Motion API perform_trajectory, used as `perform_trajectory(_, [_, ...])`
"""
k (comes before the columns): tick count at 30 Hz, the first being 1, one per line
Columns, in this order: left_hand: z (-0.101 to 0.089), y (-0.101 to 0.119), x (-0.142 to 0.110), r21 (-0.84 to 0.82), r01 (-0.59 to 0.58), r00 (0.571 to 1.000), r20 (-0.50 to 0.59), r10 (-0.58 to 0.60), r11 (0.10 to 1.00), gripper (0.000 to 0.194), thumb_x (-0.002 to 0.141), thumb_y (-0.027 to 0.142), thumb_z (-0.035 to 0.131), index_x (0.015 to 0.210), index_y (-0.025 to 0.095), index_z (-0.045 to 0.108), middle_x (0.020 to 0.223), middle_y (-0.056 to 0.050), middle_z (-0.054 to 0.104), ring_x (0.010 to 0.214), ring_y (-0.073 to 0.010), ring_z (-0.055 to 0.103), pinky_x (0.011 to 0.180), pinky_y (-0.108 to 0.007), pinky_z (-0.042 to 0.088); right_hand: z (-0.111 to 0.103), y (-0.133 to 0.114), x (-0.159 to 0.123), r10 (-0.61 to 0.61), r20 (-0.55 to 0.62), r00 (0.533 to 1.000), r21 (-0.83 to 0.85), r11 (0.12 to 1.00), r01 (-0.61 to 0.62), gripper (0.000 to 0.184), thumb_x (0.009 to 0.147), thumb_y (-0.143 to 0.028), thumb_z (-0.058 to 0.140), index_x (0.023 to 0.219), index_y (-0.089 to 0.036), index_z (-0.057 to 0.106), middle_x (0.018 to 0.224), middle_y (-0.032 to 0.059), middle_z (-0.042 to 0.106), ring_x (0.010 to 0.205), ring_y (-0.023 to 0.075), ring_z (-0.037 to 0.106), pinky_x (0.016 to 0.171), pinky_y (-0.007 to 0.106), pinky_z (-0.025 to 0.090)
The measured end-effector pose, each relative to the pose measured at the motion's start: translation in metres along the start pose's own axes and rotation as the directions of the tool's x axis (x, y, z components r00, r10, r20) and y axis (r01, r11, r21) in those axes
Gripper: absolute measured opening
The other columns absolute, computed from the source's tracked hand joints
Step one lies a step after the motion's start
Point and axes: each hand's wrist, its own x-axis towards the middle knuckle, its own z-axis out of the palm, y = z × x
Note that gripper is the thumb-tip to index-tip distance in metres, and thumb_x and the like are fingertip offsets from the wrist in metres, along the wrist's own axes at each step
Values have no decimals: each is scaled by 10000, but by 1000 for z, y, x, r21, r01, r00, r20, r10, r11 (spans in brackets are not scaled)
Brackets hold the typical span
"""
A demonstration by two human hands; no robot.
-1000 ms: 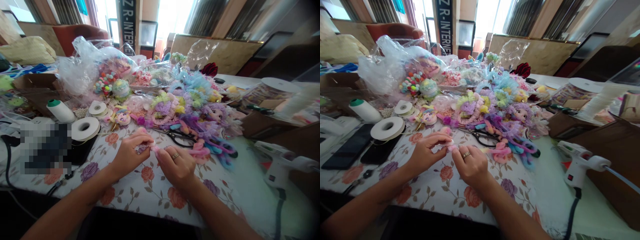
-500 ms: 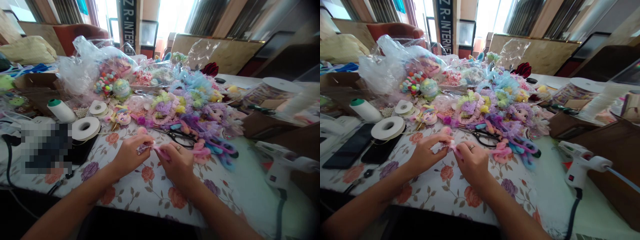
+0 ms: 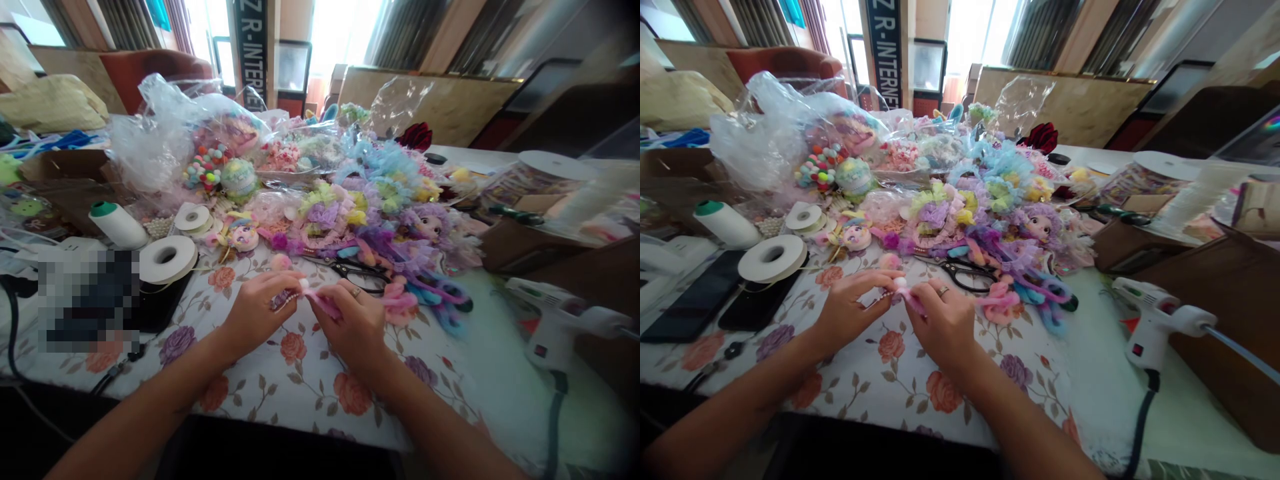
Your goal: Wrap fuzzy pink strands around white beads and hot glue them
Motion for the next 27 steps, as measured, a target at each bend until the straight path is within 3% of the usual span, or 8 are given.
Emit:
perform_trajectory(10, [0, -1, 1, 17, -40, 999, -2, 40, 999, 123, 821, 125, 642, 849, 231, 700, 1036, -78, 778, 946, -230, 733, 876, -366, 582, 0, 1, 0, 22, 7, 1000, 26, 999, -22, 114, 900, -184, 623, 787, -188, 622, 652, 3, 593, 574, 120, 541, 558, 229, 420])
perform_trajectory(17, [0, -9, 1, 75, -221, 974, 70, 216, 972, 197, 859, 76, 571, 909, 221, 695, 1092, -97, 768, 1007, -218, 721, 925, -366, 562, 1, 4, -1, -56, 24, 998, -38, 998, 57, 138, 891, -129, 585, 777, -183, 643, 619, -13, 547, 553, 106, 532, 541, 207, 402])
perform_trajectory(20, [0, -9, 1, 45, -228, 971, 81, 224, 973, 209, 849, 58, 567, 894, 217, 694, 1095, -90, 768, 1019, -220, 718, 938, -365, 553, 1, 4, -1, -50, 39, 998, -19, 999, 51, 119, 884, -124, 594, 791, -177, 646, 628, -9, 557, 557, 106, 537, 545, 207, 411])
perform_trajectory(23, [-1, -5, 2, -30, -111, 991, 77, 113, 993, 211, 822, 58, 582, 899, 220, 692, 1093, -82, 768, 1030, -228, 714, 948, -371, 544, 0, 5, -1, -22, 38, 999, 7, 1000, 22, 112, 888, -134, 595, 799, -184, 640, 654, 0, 587, 583, 115, 560, 561, 215, 428])
perform_trajectory(25, [-4, -1, 3, -113, 54, 995, 90, -44, 992, 258, 815, 65, 575, 982, 226, 689, 1124, -74, 758, 1036, -230, 709, 916, -360, 552, 0, 4, -1, -10, 29, 1000, 4, 1000, 10, 114, 892, -143, 598, 793, -186, 635, 663, 6, 599, 594, 121, 567, 563, 222, 428])
perform_trajectory(27, [-6, 2, 4, -247, 237, 969, 132, -209, 940, 308, 850, 98, 535, 1093, 232, 668, 1164, -72, 744, 997, -223, 713, 842, -339, 566, -1, 5, 0, -13, 14, 1000, -9, 1000, 13, 114, 893, -150, 608, 788, -184, 633, 659, 8, 595, 589, 121, 559, 555, 226, 420])
